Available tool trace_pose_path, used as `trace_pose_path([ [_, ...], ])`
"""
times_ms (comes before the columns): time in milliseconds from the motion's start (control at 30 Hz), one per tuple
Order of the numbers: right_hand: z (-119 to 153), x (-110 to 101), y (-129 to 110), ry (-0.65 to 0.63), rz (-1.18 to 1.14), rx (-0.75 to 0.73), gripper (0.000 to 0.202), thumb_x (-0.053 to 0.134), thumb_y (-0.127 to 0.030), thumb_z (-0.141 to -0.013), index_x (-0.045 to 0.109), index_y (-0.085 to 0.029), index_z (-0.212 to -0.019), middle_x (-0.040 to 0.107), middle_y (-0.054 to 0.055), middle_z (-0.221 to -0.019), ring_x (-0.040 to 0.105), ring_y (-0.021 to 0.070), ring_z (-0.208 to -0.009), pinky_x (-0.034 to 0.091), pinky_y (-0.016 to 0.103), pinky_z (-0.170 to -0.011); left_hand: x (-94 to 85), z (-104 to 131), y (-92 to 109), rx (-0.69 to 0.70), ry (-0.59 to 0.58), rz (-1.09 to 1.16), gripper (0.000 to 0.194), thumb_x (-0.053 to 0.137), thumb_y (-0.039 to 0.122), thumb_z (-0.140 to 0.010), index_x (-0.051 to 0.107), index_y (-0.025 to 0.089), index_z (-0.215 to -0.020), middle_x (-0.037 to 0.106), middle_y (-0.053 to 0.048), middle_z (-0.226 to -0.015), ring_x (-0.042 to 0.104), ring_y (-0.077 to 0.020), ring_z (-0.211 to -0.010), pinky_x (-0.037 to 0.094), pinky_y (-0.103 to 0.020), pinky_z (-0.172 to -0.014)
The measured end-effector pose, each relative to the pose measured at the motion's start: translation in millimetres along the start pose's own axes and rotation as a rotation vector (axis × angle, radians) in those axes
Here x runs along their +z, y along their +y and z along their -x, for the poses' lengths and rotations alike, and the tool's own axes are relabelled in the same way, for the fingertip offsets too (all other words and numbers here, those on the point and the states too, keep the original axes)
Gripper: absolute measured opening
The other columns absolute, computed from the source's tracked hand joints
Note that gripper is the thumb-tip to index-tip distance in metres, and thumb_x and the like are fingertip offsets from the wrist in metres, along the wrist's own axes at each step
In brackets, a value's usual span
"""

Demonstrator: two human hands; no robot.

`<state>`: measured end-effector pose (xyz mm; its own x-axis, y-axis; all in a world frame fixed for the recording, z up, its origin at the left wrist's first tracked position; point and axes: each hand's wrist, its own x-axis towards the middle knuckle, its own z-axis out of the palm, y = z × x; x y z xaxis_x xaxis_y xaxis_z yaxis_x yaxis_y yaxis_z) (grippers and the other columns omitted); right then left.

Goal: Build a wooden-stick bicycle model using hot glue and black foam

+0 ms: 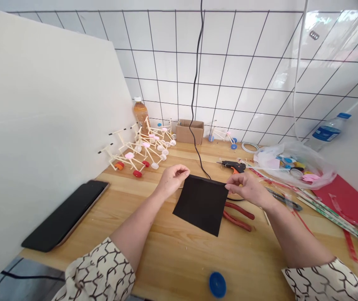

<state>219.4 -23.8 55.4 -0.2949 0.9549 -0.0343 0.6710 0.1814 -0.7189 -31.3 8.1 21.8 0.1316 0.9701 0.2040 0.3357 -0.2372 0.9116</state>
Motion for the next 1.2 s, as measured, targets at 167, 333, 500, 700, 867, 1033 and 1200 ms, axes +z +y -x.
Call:
trace_pose_path([
  [167, 5.5, 3.6, -13.6, 0.014, 0.136, -0.088, 0.021, 0.052, -0.030, -0.075, 0.062, -0.016, -0.064, 0.060, 0.001, -0.059, 0.052, 0.0129, -0.056, 0.040, 0.025, -0.056, 4.1, 8.8, 16.7, 0.228, -0.129, -0.118, 0.020, 0.053, 0.031, -0.079, 0.067, 0.017, -0.076, 0.068, -0.005, -0.080, 0.061, -0.0166, -0.077, 0.045, -0.027, -0.073],
  [333, 13.6, 7.8, -31.6, 0.022, 0.224, -0.131, 0.021, 0.050, -0.027, -0.077, 0.063, -0.015, -0.065, 0.061, 0.002, -0.060, 0.053, 0.0131, -0.057, 0.039, 0.025, -0.056, 11.7, 19.1, 30.6, 0.333, -0.258, -0.136, 0.016, 0.057, 0.027, -0.078, 0.069, 0.017, -0.077, 0.068, -0.005, -0.080, 0.061, -0.0158, -0.076, 0.044, -0.026, -0.071],
  [500, 22.0, 7.6, -40.7, 0.045, 0.225, -0.160, 0.021, 0.051, -0.025, -0.077, 0.064, -0.015, -0.065, 0.061, 0.001, -0.059, 0.052, 0.0124, -0.057, 0.038, 0.024, -0.055, 14.3, 23.4, 37.4, 0.369, -0.265, -0.229, 0.012, 0.058, 0.023, -0.077, 0.069, 0.019, -0.075, 0.069, -0.003, -0.080, 0.061, -0.0159, -0.078, 0.044, -0.025, -0.072],
  [700, 31.9, 3.5, -51.7, 0.061, 0.220, -0.169, 0.016, 0.054, -0.025, -0.075, 0.067, -0.015, -0.075, 0.066, 0.003, -0.068, 0.057, 0.0143, -0.063, 0.041, 0.025, -0.061, 20.2, 28.3, 52.6, 0.437, -0.261, -0.385, 0.014, 0.055, 0.017, -0.078, 0.068, 0.018, -0.073, 0.067, -0.003, -0.077, 0.060, -0.0159, -0.075, 0.043, -0.026, -0.069],
  [867, 34.5, 11.8, -55.6, 0.082, 0.273, -0.228, 0.015, 0.054, -0.024, -0.077, 0.068, -0.018, -0.074, 0.066, 0.001, -0.068, 0.055, 0.0127, -0.063, 0.039, 0.024, -0.061, 30.5, 34.8, 62.8, 0.536, -0.291, -0.498, 0.017, 0.051, 0.015, -0.081, 0.067, 0.016, -0.075, 0.066, -0.005, -0.076, 0.059, -0.0169, -0.077, 0.043, -0.027, -0.069],
  [1033, 36.3, 13.6, -50.9, 0.125, 0.324, -0.177, 0.025, 0.051, -0.028, -0.079, 0.062, -0.016, -0.059, 0.053, -0.002, -0.051, 0.044, 0.0100, -0.049, 0.031, 0.023, -0.050, 23.3, 32.9, 67.5, 0.511, -0.304, -0.475, 0.014, 0.054, 0.017, -0.079, 0.068, 0.018, -0.074, 0.066, -0.002, -0.075, 0.059, -0.0160, -0.077, 0.043, -0.027, -0.071],
  [1200, 45.3, 4.0, -45.6, 0.149, 0.242, -0.103, 0.024, 0.051, -0.029, -0.078, 0.060, -0.016, -0.060, 0.056, -0.001, -0.055, 0.046, 0.0107, -0.052, 0.033, 0.023, -0.051, 6.4, 25.0, 66.6, 0.374, -0.269, -0.322, 0.009, 0.059, 0.019, -0.074, 0.067, 0.018, -0.069, 0.066, -0.001, -0.075, 0.059, -0.0134, -0.072, 0.043, -0.024, -0.067],
])
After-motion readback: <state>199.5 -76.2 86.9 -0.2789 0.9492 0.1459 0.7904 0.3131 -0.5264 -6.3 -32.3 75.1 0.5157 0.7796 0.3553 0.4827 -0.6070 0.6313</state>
